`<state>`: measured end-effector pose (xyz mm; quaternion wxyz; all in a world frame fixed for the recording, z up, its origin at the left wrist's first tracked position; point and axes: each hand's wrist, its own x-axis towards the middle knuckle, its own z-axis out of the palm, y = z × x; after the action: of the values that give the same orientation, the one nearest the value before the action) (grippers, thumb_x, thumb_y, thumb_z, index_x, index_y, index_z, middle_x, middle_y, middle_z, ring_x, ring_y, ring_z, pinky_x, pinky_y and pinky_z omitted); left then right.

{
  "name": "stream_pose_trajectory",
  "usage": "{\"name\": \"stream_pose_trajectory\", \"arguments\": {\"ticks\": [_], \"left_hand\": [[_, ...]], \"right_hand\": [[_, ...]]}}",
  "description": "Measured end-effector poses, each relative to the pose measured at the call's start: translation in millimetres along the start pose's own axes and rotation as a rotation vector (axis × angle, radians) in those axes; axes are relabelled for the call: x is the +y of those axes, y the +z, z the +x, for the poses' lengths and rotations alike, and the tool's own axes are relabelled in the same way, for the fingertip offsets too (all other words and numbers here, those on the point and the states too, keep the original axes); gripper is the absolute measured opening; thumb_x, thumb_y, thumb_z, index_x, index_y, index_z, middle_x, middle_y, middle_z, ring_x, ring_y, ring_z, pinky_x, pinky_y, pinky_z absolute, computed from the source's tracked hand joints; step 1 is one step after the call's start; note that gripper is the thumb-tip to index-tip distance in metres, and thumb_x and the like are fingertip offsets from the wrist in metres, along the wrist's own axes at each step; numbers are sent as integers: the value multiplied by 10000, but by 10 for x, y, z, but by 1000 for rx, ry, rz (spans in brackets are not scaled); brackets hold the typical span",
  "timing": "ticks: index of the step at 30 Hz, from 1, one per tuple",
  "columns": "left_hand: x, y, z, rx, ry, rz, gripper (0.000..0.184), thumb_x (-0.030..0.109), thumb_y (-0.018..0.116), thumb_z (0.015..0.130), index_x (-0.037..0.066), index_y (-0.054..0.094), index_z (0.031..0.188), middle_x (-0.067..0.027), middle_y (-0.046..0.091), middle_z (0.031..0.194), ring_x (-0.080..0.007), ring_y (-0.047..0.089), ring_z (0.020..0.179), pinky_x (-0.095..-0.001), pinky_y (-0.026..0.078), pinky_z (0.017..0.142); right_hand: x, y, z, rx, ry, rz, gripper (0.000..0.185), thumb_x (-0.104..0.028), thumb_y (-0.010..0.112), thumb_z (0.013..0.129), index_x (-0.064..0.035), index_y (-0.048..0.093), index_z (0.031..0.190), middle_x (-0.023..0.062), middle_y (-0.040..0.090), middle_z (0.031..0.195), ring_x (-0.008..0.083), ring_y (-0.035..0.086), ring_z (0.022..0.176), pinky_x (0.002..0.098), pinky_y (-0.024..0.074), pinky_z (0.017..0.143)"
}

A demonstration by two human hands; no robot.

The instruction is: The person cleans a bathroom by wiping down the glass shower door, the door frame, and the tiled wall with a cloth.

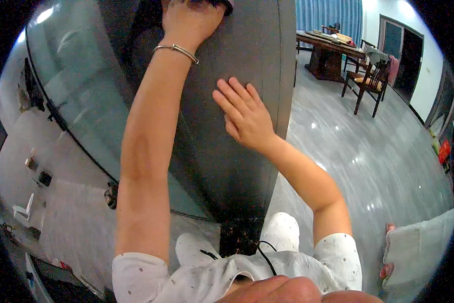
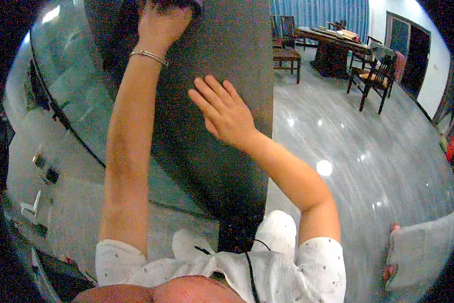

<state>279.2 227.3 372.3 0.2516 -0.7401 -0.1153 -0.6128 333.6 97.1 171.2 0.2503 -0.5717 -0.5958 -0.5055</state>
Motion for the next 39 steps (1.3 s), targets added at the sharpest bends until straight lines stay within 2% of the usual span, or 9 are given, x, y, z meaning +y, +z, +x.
{"name": "stream_pose_trajectory", "arguments": {"ticks": [5, 7, 9, 12, 17, 23, 30, 35, 39], "left_hand": [[166, -39, -328, 38, 68, -125, 686, 403, 521, 817, 58, 350, 1384, -215, 417, 1354, -369, 325, 1288, -511, 137, 1116], [228, 31, -731, 63, 258, -245, 679, 329, 709, 640, 130, 514, 1259, -113, 555, 1237, -311, 481, 1186, -529, 225, 1082], [434, -46, -1046, -48, 356, -157, 617, 332, 692, 666, 134, 540, 1230, -100, 559, 1236, -293, 488, 1184, -550, 192, 1088], [687, 27, -1556, -161, 444, -350, 528, 332, 611, 765, 183, 514, 1262, -91, 522, 1283, -308, 437, 1231, -583, 167, 1076], [798, 89, -1756, -201, 399, -454, 558, 395, 608, 771, 211, 492, 1285, -82, 490, 1324, -318, 396, 1264, -596, 155, 1070], [739, -20, -1375, -71, 366, -273, 382, 374, 610, 782, 164, 637, 1099, -76, 626, 1100, -302, 598, 975, -593, 191, 1058], [770, 29, -1771, -282, 436, -415, 501, 430, 572, 806, 191, 535, 1245, -111, 520, 1280, -350, 459, 1197, -617, 169, 1058], [776, -69, -1305, -33, 399, -306, 308, 371, 615, 792, 152, 668, 1002, -56, 656, 941, -269, 596, 926, -585, 218, 1043], [760, 82, -1841, -182, 581, -385, 390, 358, 625, 767, 149, 644, 1096, -83, 644, 1068, -269, 539, 1084, -577, 188, 1064]], "right_hand": [[74, -131, -490, -34, 1, -78, 669, -174, 607, 749, -123, 376, 1375, 86, 326, 1454, 289, 263, 1358, 467, 198, 1100], [186, -106, -747, 20, 1, -150, 675, -179, 610, 758, -119, 365, 1384, 107, 309, 1460, 296, 243, 1365, 469, 186, 1103], [301, -59, -906, 303, 332, -116, 721, -186, 615, 776, -77, 296, 1413, 177, 269, 1465, 332, 209, 1370, 482, 163, 1104], [370, -97, -928, 365, 479, 40, 747, -185, 602, 804, -21, 220, 1425, 237, 245, 1454, 382, 218, 1354, 477, 165, 1102], [450, 2, -1024, 294, 468, 194, 744, -213, 592, 821, 22, 206, 1412, 228, 261, 1452, 404, 279, 1319, 448, 215, 1092], [447, 19, -1052, 250, 517, 160, 668, -197, 595, 813, 19, 301, 1372, 213, 342, 1413, 387, 333, 1294, 441, 254, 1077], [386, -17, -991, 413, 465, 210, 665, -153, 622, 795, 19, 319, 1361, 196, 414, 1361, 358, 379, 1269, 423, 277, 1066], [446, 40, -1126, 281, 524, 152, 634, -220, 596, 827, 29, 334, 1347, 243, 405, 1344, 393, 363, 1269, 444, 275, 1061], [398, -5, -961, 466, 487, 361, 503, -217, 558, 851, 67, 438, 1248, 251, 421, 1308, 419, 421, 1184, 438, 330, 1000]]}}
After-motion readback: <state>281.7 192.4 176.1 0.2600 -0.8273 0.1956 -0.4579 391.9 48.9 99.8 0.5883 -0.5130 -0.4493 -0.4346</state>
